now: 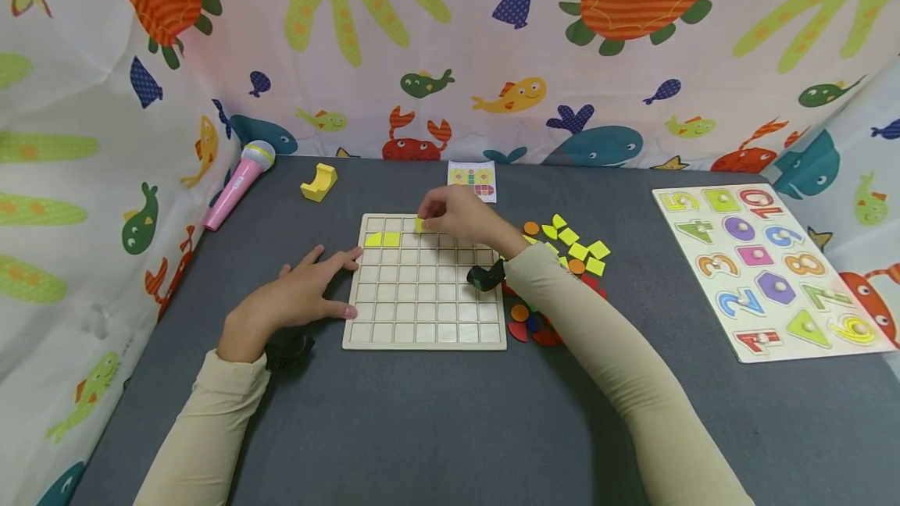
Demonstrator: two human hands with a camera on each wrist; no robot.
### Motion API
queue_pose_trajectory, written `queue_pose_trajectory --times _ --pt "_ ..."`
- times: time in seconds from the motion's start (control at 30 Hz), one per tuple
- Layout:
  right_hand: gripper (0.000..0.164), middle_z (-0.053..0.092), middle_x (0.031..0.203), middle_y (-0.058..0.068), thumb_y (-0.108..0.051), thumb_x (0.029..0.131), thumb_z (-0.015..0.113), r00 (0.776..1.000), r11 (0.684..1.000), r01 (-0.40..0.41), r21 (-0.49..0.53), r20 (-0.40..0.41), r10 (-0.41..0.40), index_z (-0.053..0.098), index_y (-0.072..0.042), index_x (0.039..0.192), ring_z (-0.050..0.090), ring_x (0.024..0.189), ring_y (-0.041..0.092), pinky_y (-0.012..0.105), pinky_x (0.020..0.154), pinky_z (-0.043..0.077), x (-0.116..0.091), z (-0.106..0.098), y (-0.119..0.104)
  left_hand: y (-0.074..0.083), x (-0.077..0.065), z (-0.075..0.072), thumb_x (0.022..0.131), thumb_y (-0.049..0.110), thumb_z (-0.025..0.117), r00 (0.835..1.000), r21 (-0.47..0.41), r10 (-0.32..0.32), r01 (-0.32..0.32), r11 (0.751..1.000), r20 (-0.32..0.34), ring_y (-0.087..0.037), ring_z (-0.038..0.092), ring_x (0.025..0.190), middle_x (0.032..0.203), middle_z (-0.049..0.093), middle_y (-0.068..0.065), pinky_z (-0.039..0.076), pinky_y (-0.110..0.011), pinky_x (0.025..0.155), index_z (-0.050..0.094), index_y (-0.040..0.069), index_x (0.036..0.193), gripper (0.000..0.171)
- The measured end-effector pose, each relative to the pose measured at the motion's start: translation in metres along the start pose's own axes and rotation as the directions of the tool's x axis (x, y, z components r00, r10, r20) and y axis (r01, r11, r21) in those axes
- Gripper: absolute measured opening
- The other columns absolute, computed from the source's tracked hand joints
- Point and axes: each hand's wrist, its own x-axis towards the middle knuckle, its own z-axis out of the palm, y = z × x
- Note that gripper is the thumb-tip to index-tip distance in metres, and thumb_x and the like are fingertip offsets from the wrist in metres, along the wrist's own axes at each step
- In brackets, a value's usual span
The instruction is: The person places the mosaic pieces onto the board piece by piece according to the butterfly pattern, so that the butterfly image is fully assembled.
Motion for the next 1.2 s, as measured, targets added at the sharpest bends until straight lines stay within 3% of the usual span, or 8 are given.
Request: queue_pose_trajectory --times 0.37,0.73,1.2 --pt "0.003 0.071 0.087 0.005 -0.004 0.097 0.074 0.997 0.994 0.052 -0.094 0.053 -0.047 0.077 -0.002 0.097 0.062 0.082 0.02 0.031 0.077 0.05 0.008 0.02 -0.005 0.001 0.0 0.0 0.095 0.036 0.085 1.0 0.001 -0.004 0.004 1.0 0.002 -0.054 0.0 0.159 0.167 0.043 -0.011 0.003 -0.087 0.112 0.023 0.017 0.172 0.101" --pt "0.007 0.071 0.087 0.006 -0.003 0.099 0.071 0.999 0.974 0.035 -0.223 0.018 -0.031 0.073 -0.005 0.093 0.06 0.078 0.02 0.031 0.074 0.049 0.009 0.033 -0.016 0.001 0.0 -0.001 0.094 0.038 0.085 1.0 0.004 -0.005 0.005 1.0 -0.001 -0.055 0.001 0.159 0.168 0.041 -0.014 0.004 -0.087 0.112 0.024 0.018 0.171 0.101" --pt "0.011 0.07 0.086 0.004 -0.002 0.1 0.069 1.0 0.967 0.018 -0.253 0.025 -0.013 0.073 -0.006 0.09 0.058 0.076 0.019 0.03 0.071 0.046 0.007 0.038 -0.02 0.0 -0.002 -0.001 0.094 0.034 0.086 1.0 -0.014 0.012 -0.012 1.0 -0.005 -0.055 0.0 0.159 0.166 0.044 -0.012 0.002 -0.086 0.112 0.023 0.016 0.171 0.101"
